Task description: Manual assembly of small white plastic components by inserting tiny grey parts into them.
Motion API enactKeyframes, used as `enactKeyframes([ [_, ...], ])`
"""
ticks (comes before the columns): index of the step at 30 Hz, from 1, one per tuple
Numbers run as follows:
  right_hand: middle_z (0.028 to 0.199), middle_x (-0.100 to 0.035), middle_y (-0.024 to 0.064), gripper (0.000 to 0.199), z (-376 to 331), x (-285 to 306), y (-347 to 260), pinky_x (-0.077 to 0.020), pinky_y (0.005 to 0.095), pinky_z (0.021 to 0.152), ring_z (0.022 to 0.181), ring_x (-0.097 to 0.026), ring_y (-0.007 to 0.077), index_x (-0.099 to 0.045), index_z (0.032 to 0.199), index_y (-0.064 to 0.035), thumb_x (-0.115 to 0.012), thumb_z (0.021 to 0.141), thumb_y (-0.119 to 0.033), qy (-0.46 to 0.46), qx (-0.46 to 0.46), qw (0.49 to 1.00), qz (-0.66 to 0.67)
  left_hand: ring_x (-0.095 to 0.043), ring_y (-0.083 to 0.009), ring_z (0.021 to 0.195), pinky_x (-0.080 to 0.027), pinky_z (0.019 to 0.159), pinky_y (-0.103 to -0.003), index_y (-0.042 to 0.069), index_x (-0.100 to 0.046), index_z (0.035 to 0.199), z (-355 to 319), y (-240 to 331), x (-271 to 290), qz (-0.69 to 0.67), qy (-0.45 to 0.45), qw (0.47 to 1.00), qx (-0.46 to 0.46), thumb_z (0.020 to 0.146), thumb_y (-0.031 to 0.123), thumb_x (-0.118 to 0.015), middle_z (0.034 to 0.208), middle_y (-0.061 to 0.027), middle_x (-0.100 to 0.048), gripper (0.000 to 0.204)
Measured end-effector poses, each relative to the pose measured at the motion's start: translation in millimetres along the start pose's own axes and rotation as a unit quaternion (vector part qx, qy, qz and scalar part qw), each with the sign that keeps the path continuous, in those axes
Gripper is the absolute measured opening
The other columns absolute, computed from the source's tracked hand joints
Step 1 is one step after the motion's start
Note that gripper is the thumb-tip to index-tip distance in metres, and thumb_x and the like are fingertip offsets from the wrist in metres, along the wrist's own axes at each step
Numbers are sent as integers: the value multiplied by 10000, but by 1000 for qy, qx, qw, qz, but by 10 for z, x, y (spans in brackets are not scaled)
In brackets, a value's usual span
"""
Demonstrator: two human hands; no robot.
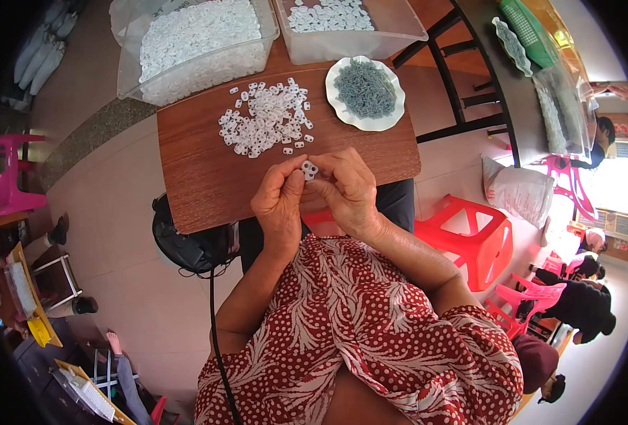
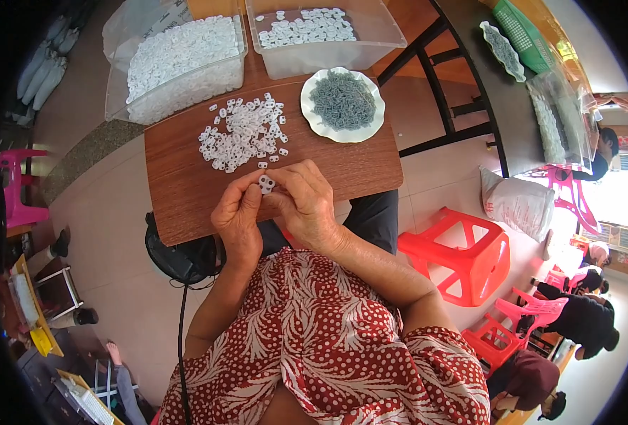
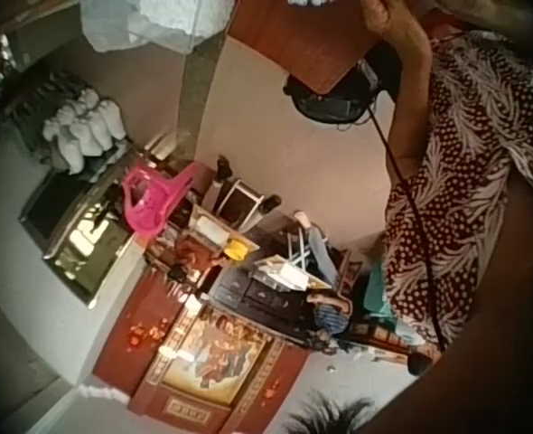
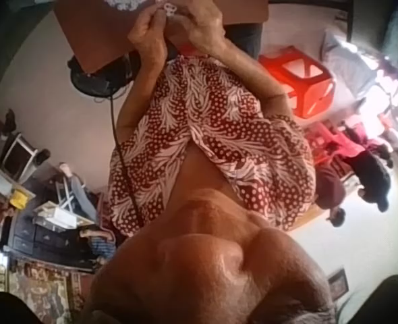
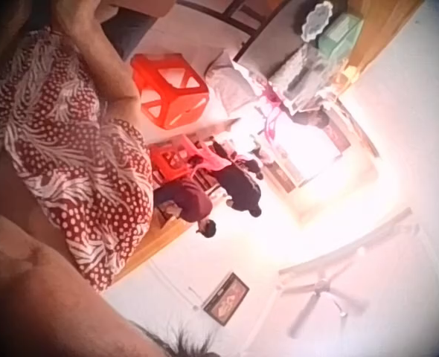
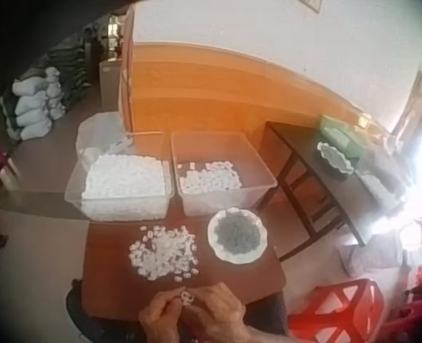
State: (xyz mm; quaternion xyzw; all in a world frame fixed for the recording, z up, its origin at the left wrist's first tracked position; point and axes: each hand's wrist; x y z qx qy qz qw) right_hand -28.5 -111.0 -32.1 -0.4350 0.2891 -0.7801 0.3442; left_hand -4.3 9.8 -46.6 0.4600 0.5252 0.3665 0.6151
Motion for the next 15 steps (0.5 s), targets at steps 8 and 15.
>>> enactKeyframes([
  [8, 867, -582, 71, 371, -16, -24, -32, -443, 252, 573, 698, -525, 158, -610, 1016, -1, -701, 659, 38, 7, 11, 1000, 5, -514, -65, 875, -435, 774, -194, -21, -587, 1090, -34, 16, -43, -14, 10, 1000, -12, 914, 81, -535, 998, -18, -576, 210],
  [15, 870, -591, 105, 372, -41, -45, -66, -458, 324, 636, 750, -539, 252, -588, 1036, 1, -670, 674, 22, 0, -1, 1000, 31, -508, -65, 875, -423, 764, -189, -14, -585, 1095, -70, 6, -18, 24, 27, 999, -41, 920, 87, -526, 1006, -17, -586, 210],
])
Point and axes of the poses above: each hand's wrist, its own z-axis towards the middle knuckle, its own x-axis out of the back of the hand, y = z × x
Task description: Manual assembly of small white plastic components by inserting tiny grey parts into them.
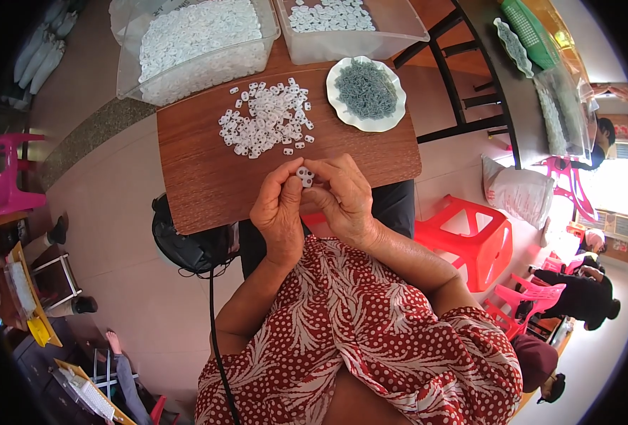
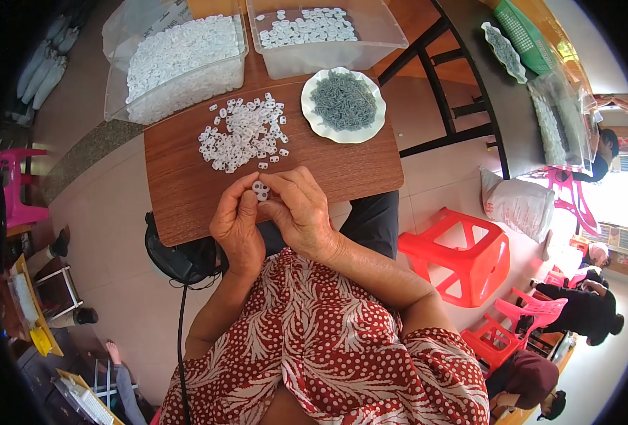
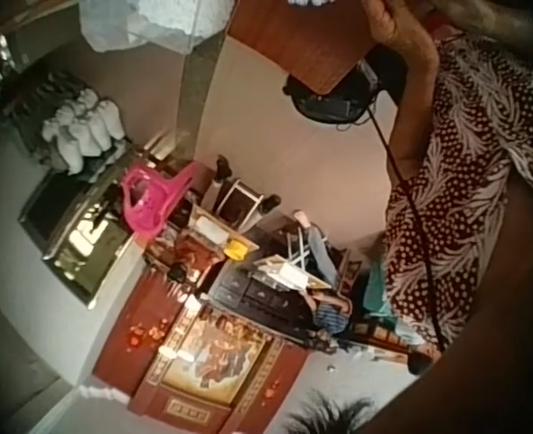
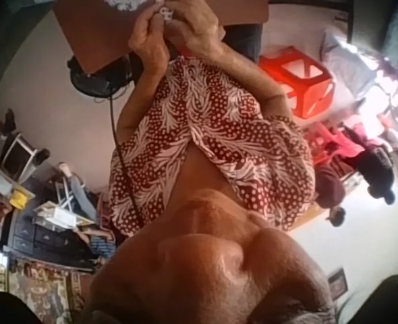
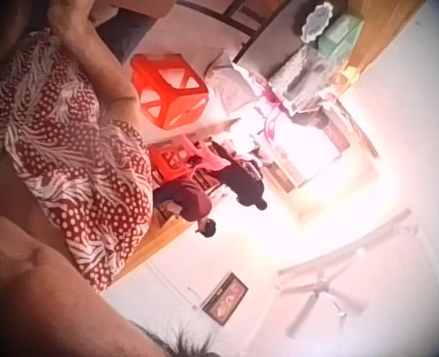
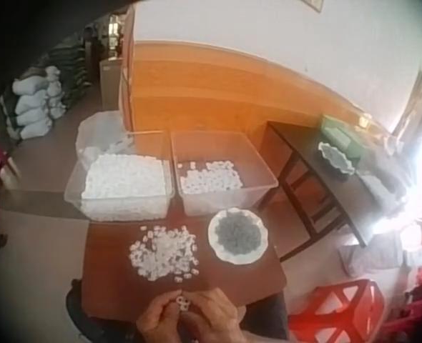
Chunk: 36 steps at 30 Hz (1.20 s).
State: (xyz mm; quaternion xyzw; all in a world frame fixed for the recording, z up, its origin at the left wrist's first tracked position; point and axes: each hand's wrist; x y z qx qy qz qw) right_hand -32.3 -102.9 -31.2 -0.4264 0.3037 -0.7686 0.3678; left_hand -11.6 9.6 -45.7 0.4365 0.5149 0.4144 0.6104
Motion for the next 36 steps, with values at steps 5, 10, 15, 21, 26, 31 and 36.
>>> enactKeyframes([
  [5, 874, -593, 102, 365, 15, -1, -16, -457, 321, 646, 760, -539, 254, -587, 1036, 3, -676, 682, 7, 3, 13, 1000, -2, -506, -67, 861, -423, 746, -190, -14, -586, 1083, -13, 53, -23, 9, 2, 999, -33, 923, 81, -517, 982, -22, -586, 198],
  [10, 847, -595, 111, 337, 34, -6, -31, -443, 293, 605, 703, -535, 218, -600, 1001, 23, -698, 682, -28, 25, 62, 998, -19, -504, -69, 845, -422, 727, -189, -12, -583, 1073, -34, 45, -35, 4, 11, 998, -64, 927, 72, -505, 954, -20, -577, 185],
  [15, 831, -605, 116, 312, 47, -8, -42, -443, 299, 607, 704, -546, 233, -603, 973, 29, -698, 682, -30, 32, 83, 996, -21, -494, -68, 818, -419, 721, -189, -7, -574, 1039, -39, 44, -37, 18, 11, 997, -78, 932, 77, -497, 904, -16, -558, 157],
  [21, 824, -607, 113, 299, 36, -17, -15, -442, 298, 602, 704, -551, 231, -604, 965, 28, -696, 687, -31, 28, 86, 996, -28, -492, -68, 811, -417, 712, -190, 1, -575, 1021, -37, -9, -55, 41, 28, 995, -81, 932, 97, -503, 904, -17, -556, 150],
  [26, 845, -598, 120, 298, 34, -59, -51, -435, 290, 592, 690, -530, 222, -596, 975, 30, -690, 700, -38, 33, 83, 996, -32, -485, -62, 804, -411, 709, -187, -1, -578, 1025, -35, -5, -49, 30, 36, 996, -79, 936, 95, -494, 903, -12, -556, 155],
  [31, 869, -592, 122, 285, 26, -86, -27, -426, 285, 581, 668, -505, 209, -583, 989, 29, -673, 742, -82, 56, 82, 995, -29, -471, -55, 787, -402, 701, -183, -2, -578, 1036, -49, 35, -73, 22, 34, 996, -82, 938, 89, -489, 907, -7, -552, 161],
  [36, 872, -589, 118, 268, 43, -72, -65, -425, 283, 585, 684, -507, 207, -582, 991, 25, -662, 767, -100, 62, 81, 994, -30, -463, -56, 806, -390, 722, -183, -12, -572, 1046, -52, 77, -79, -28, 26, 997, -73, 951, 127, -472, 920, -12, -545, 196],
])
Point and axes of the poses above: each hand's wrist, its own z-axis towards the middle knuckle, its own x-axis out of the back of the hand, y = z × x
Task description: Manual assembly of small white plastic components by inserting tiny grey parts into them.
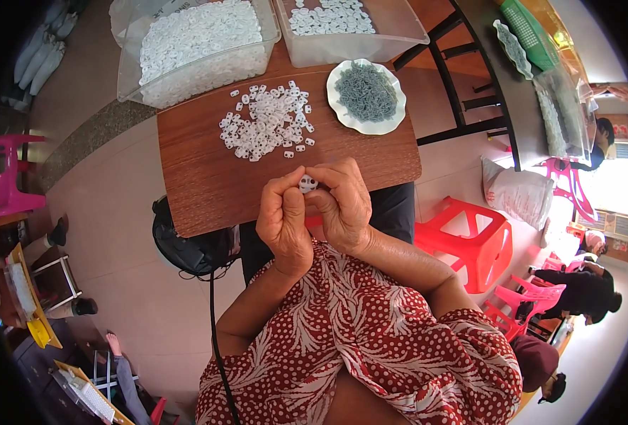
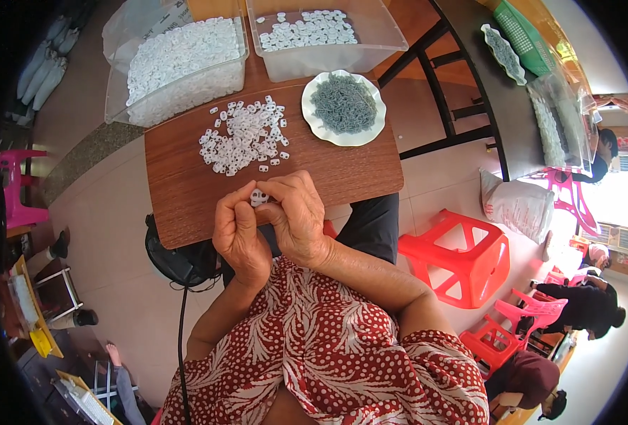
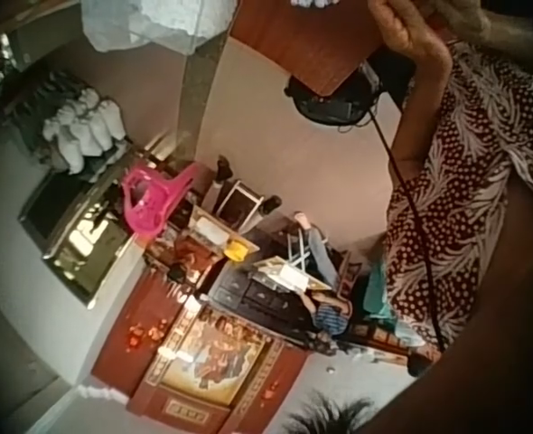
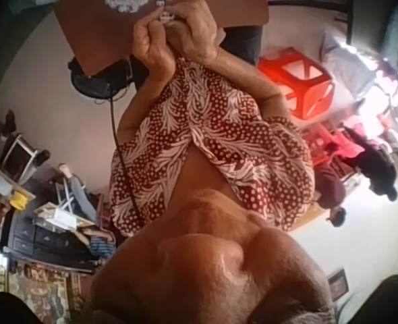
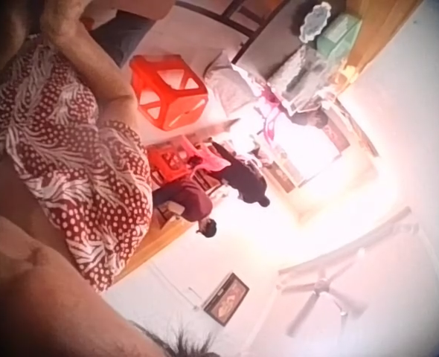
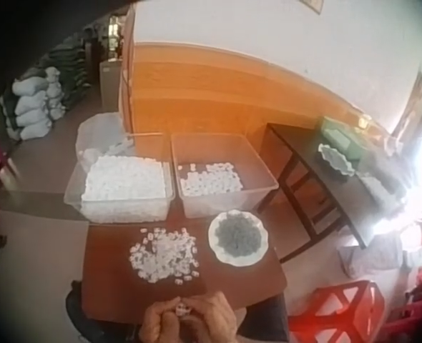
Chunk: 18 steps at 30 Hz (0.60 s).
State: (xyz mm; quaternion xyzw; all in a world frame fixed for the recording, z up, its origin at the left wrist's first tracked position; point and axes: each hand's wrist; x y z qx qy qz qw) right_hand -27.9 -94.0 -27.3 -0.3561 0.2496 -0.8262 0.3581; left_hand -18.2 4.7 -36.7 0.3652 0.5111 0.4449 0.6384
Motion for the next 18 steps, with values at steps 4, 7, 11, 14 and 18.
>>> enactKeyframes([
  [4, 883, -583, 119, 260, 3, -11, -15, -428, 283, 600, 707, -510, 211, -580, 994, 23, -651, 786, -116, 3, -6, 1000, 8, -464, -58, 817, -389, 736, -190, -14, -564, 1052, -14, -40, 13, -19, 0, 999, 31, 957, 149, -462, 929, -18, -545, 214],
  [7, 888, -578, 125, 251, 4, -49, -29, -431, 292, 613, 720, -513, 221, -576, 988, 23, -640, 797, -127, 16, -14, 1000, 10, -468, -58, 820, -393, 736, -194, -9, -560, 1049, 0, -59, 1, -10, 6, 1000, 17, 957, 151, -462, 929, -18, -543, 209],
  [11, 889, -571, 137, 232, 55, -77, 8, -435, 305, 620, 728, -520, 235, -572, 970, 25, -631, 803, -124, 24, 22, 999, 2, -468, -57, 815, -399, 732, -199, -2, -554, 1024, 21, -48, -33, 29, 21, 999, 1, 962, 158, -452, 914, -12, -538, 200],
  [14, 863, -567, 146, 216, 96, -82, 14, -435, 316, 614, 722, -525, 250, -569, 954, 27, -627, 798, -111, 34, 47, 998, -11, -463, -55, 806, -399, 726, -200, 1, -546, 1014, 36, -24, -66, 41, 28, 999, -8, 964, 161, -446, 897, -9, -531, 195],
  [18, 831, -566, 152, 196, 107, -116, 59, -434, 325, 603, 700, -527, 260, -564, 937, 27, -628, 787, -82, 30, 58, 998, -8, -458, -52, 788, -400, 710, -197, 4, -538, 1005, 64, -26, -94, 65, 39, 997, -23, 965, 168, -445, 878, -10, -522, 192],
])
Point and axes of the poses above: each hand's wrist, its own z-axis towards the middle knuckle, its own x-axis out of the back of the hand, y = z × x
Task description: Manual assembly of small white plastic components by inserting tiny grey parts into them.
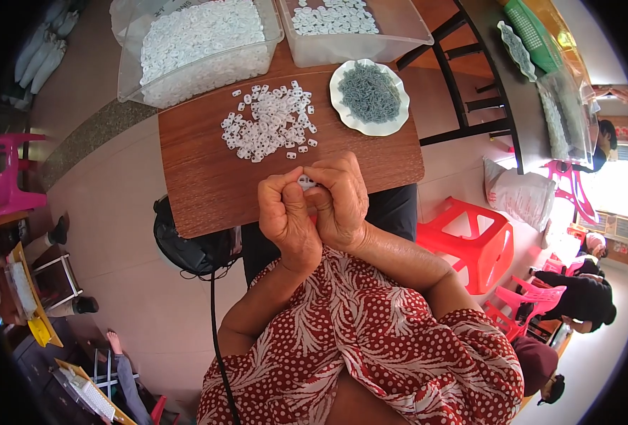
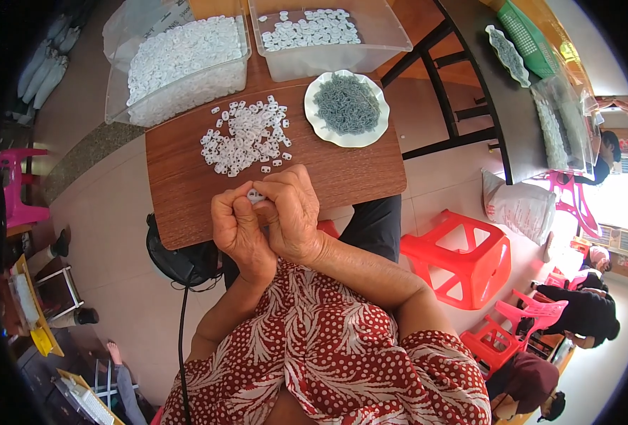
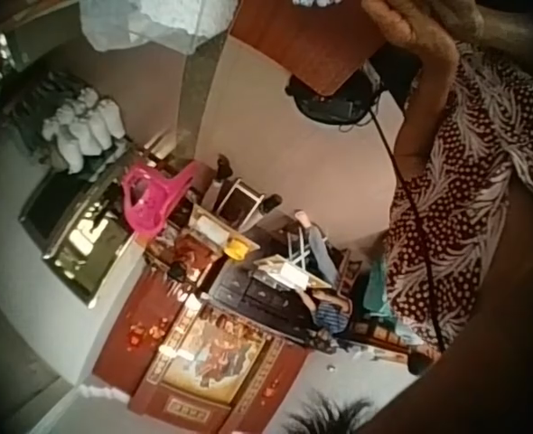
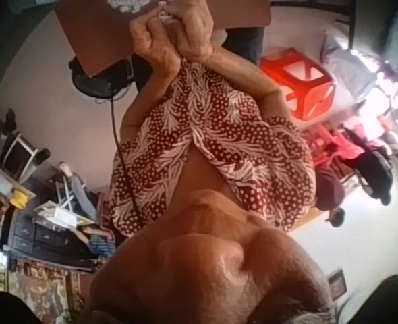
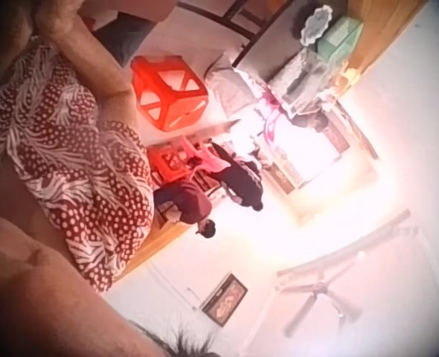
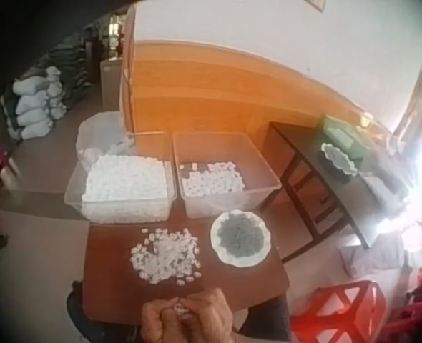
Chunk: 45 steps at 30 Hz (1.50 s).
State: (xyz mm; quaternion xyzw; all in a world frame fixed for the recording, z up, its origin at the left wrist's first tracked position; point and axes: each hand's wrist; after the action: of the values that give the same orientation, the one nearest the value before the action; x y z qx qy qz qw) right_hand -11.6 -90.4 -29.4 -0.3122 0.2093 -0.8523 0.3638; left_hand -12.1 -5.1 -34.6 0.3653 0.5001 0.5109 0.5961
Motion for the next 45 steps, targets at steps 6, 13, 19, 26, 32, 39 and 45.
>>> enactKeyframes([
  [6, 826, -568, 151, 179, 6, -42, 35, -434, 327, 601, 692, -530, 268, -560, 919, 23, -630, 773, -52, -13, -6, 1000, 4, -470, -59, 789, -407, 694, -195, 1, -542, 998, 33, -69, 7, 14, 10, 1000, -18, 962, 146, -450, 890, -20, -532, 176],
  [13, 869, -597, 102, 135, -161, 8, 216, -460, 279, 657, 755, -556, 164, -592, 929, 2, -623, 804, -37, -70, -237, 968, 45, -514, -66, 768, -434, 687, -203, -23, -561, 1069, 155, -230, 166, 63, -76, 994, 52, 936, 81, -488, 867, -37, -587, 184],
  [19, 804, -626, 57, 170, 537, 241, 890, -452, 237, 654, 755, -541, 64, -623, 924, 15, -654, 776, -63, -23, -292, 956, -18, -558, -90, 708, -461, 641, -216, 16, -626, 994, 258, -1042, 456, 207, -50, 970, 112, 853, 37, -571, 842, -40, -617, 153],
  [26, 800, -618, 124, 183, 1609, 264, 1850, -449, 358, 688, 739, -567, 251, -648, 905, -29, -649, 729, -79, 5, -16, 957, -290, -553, -263, 750, -464, 625, -349, 79, -615, 876, 284, -1222, 163, 376, -108, 914, -108, 726, -1, -619, 757, -85, -546, 170],
  [32, 803, -608, 105, 159, 1353, 200, 1624, -457, 350, 659, 732, -562, 251, -647, 894, -39, -658, 743, -85, -15, 23, 959, -282, -508, -261, 710, -439, 606, -361, 59, -605, 832, 380, -1363, 57, 517, -180, 816, -184, 697, -4, -596, 742, -79, -489, 149],
  [39, 798, -602, 111, 158, 611, 437, 1375, -459, 325, 656, 728, -572, 252, -644, 878, -34, -653, 730, 22, -81, -79, 980, -165, -495, -268, 702, -439, 606, -368, 41, -502, 748, 442, -1391, 18, 529, -217, 791, -220, 691, 7, -569, 748, -106, -459, 95],
  [45, 799, -601, 114, 127, -26, 483, 1323, -464, 320, 651, 717, -584, 255, -654, 844, -37, -656, 726, 11, -66, -224, 969, -85, -548, -241, 703, -454, 613, -331, 13, -553, 822, 387, -1243, 57, 421, -211, 878, -84, 722, -3, -606, 770, -96, -540, 114],
])
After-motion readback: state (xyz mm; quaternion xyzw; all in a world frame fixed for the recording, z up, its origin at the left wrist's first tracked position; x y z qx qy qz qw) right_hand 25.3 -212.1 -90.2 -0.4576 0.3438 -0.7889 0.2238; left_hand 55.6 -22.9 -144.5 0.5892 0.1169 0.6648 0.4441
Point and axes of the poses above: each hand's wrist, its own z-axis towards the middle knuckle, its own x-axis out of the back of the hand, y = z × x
